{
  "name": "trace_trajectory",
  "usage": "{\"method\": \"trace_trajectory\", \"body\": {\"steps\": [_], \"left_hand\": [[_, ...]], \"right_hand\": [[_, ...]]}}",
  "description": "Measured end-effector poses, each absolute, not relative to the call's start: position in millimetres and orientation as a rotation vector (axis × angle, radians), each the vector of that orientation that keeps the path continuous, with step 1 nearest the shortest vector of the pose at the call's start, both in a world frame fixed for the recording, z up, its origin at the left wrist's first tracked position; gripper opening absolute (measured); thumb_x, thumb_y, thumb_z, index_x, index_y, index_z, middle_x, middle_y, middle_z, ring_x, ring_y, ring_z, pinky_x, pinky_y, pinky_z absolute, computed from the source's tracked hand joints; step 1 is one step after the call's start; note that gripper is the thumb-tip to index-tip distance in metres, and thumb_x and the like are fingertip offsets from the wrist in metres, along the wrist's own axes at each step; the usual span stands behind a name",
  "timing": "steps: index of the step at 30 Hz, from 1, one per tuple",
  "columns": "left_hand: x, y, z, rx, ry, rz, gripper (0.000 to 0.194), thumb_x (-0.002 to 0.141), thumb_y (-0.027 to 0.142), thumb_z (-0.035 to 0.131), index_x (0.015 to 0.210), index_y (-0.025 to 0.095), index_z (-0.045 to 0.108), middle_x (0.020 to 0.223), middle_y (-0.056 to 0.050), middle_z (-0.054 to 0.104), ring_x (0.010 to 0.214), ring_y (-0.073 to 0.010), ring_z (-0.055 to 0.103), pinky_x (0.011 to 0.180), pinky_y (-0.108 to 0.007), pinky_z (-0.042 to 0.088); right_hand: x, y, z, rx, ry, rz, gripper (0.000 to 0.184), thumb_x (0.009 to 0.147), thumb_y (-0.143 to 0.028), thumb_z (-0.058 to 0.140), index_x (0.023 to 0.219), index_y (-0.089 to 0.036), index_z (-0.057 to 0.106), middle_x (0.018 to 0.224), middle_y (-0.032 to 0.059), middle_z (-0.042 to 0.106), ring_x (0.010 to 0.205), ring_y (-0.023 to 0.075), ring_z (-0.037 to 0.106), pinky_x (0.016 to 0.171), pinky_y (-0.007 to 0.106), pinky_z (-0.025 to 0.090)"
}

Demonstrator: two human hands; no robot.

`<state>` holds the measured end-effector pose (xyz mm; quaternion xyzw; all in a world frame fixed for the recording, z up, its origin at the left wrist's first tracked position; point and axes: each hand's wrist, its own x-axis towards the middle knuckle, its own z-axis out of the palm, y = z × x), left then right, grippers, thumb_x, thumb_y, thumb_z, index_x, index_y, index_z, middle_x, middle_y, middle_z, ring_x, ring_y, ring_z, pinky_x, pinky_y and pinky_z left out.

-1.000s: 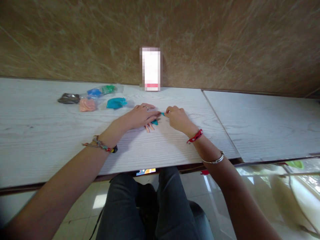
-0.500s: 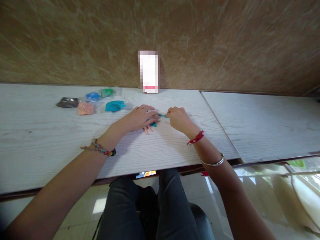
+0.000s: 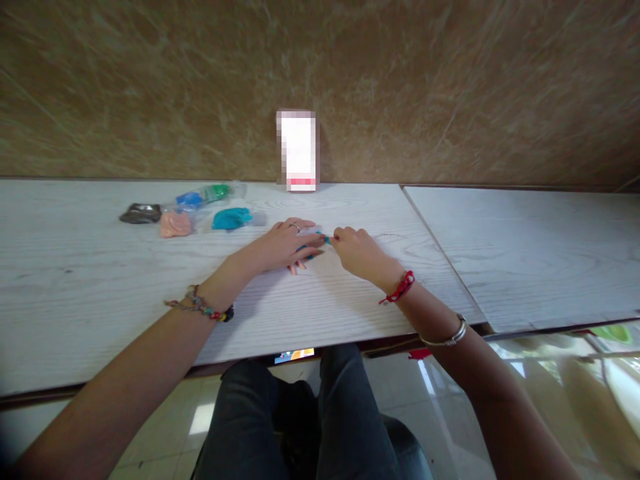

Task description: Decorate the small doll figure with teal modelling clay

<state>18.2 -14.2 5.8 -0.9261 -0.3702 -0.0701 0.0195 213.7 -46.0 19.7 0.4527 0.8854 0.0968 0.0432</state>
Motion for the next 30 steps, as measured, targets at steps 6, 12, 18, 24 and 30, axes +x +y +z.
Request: {"method": "trace_trajectory", "body": {"steps": [6,12,18,24,30], "left_hand": [[18,-10,5,-2.853,-1.268,-0.261,0.040,0.094,0.039,0.030,0.122,0.023,0.055,0.131,-0.010,0.050,0.124,-0.0232,0.037,0.097,-0.039,0.036],[17,-6,0,-2.924,-1.288,-0.248,0.041,0.095,0.037,0.026,0.116,0.028,0.060,0.132,-0.007,0.049,0.127,-0.0226,0.034,0.100,-0.041,0.033],[16,-8,9,-2.882,-1.367,-0.266,0.037,0.094,0.035,0.032,0.114,0.027,0.061,0.133,-0.008,0.048,0.126,-0.0245,0.034,0.098,-0.045,0.033],[10,-8,17,-2.548,-1.595,-0.610,0.034,0.092,0.028,0.034,0.097,0.014,0.065,0.126,-0.014,0.050,0.121,-0.0258,0.037,0.097,-0.042,0.035],[7,-6,14,-2.551,-1.574,-0.651,0.031,0.091,0.027,0.036,0.095,0.013,0.064,0.121,-0.013,0.052,0.118,-0.0258,0.038,0.094,-0.040,0.037]], "right_hand": [[217,-35,9,1.572,2.881,0.098,0.029,0.088,-0.013,0.041,0.100,-0.012,0.067,0.100,0.0121,0.065,0.092,0.0198,0.057,0.078,0.030,0.041],[215,-22,5,1.684,3.045,-0.181,0.022,0.083,-0.012,0.050,0.092,-0.011,0.070,0.088,0.0099,0.067,0.081,0.0165,0.059,0.076,0.027,0.043],[217,-10,1,1.587,3.112,-0.284,0.032,0.080,-0.015,0.058,0.111,-0.012,0.064,0.085,0.0076,0.062,0.074,0.0156,0.055,0.072,0.027,0.043],[217,-4,1,1.467,3.122,-0.170,0.025,0.085,-0.020,0.052,0.099,-0.013,0.070,0.087,0.0089,0.059,0.080,0.0176,0.056,0.075,0.029,0.042],[216,-5,5,1.493,3.168,-0.162,0.021,0.082,-0.022,0.052,0.083,-0.013,0.071,0.086,0.0087,0.063,0.078,0.0176,0.056,0.074,0.029,0.041]]}}
